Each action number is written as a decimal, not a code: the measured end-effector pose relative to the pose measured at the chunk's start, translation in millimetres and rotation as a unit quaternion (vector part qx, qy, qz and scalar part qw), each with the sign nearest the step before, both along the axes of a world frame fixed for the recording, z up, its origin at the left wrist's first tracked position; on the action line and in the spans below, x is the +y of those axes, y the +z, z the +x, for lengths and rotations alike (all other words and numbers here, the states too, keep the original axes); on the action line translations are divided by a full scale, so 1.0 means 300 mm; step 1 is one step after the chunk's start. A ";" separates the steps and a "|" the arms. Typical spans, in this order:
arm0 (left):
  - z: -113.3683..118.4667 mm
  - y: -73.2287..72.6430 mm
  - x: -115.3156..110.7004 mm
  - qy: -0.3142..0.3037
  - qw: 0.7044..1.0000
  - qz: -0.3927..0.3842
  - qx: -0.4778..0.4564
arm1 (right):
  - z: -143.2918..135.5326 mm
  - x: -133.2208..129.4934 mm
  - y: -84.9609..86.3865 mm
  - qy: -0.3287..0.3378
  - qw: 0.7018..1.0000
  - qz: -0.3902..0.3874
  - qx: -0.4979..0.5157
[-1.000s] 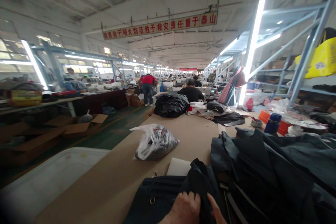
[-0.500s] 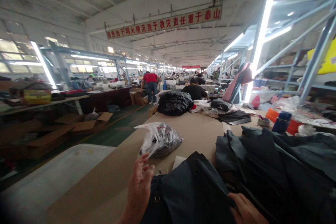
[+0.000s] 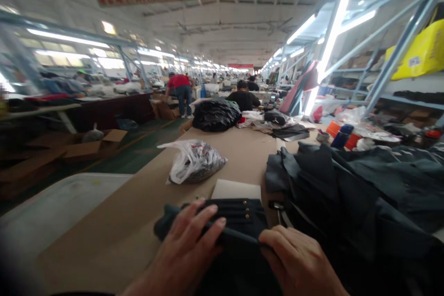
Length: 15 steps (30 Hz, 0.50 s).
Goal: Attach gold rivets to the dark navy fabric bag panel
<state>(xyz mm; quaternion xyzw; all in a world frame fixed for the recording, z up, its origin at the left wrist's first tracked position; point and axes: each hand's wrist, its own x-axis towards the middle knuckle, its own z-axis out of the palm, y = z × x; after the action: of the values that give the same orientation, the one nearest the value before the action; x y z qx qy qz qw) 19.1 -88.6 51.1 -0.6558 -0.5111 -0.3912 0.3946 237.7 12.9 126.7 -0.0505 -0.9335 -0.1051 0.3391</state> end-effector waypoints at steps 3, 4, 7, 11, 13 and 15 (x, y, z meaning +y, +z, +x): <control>-0.007 0.001 -0.087 -0.018 1.000 0.003 0.014 | 0.052 -0.065 -0.003 -0.008 0.994 -0.103 -0.031; -0.015 0.003 -0.104 -0.040 0.999 -0.017 0.015 | 0.064 -0.084 -0.001 -0.005 0.991 -0.126 -0.050; -0.034 0.007 -0.117 -0.074 0.995 -0.068 0.010 | 0.082 -0.123 0.010 0.018 0.979 -0.177 -0.100; -0.043 0.007 -0.107 -0.139 0.981 -0.134 -0.006 | 0.088 -0.126 0.015 0.032 0.965 -0.220 -0.137; -0.053 0.014 -0.121 -0.182 0.961 -0.203 -0.040 | 0.089 -0.111 0.016 0.023 0.963 -0.228 -0.139; -0.071 0.033 -0.149 -0.188 0.939 -0.274 -0.092 | 0.083 -0.082 0.013 0.004 0.957 -0.263 -0.119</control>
<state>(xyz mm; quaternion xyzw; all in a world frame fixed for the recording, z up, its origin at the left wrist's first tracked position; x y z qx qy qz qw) -2.2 -133.5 61.0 -0.7837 -0.5001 -0.3617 0.0700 262.5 -11.6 130.5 -0.1215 -0.9619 0.1402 0.2008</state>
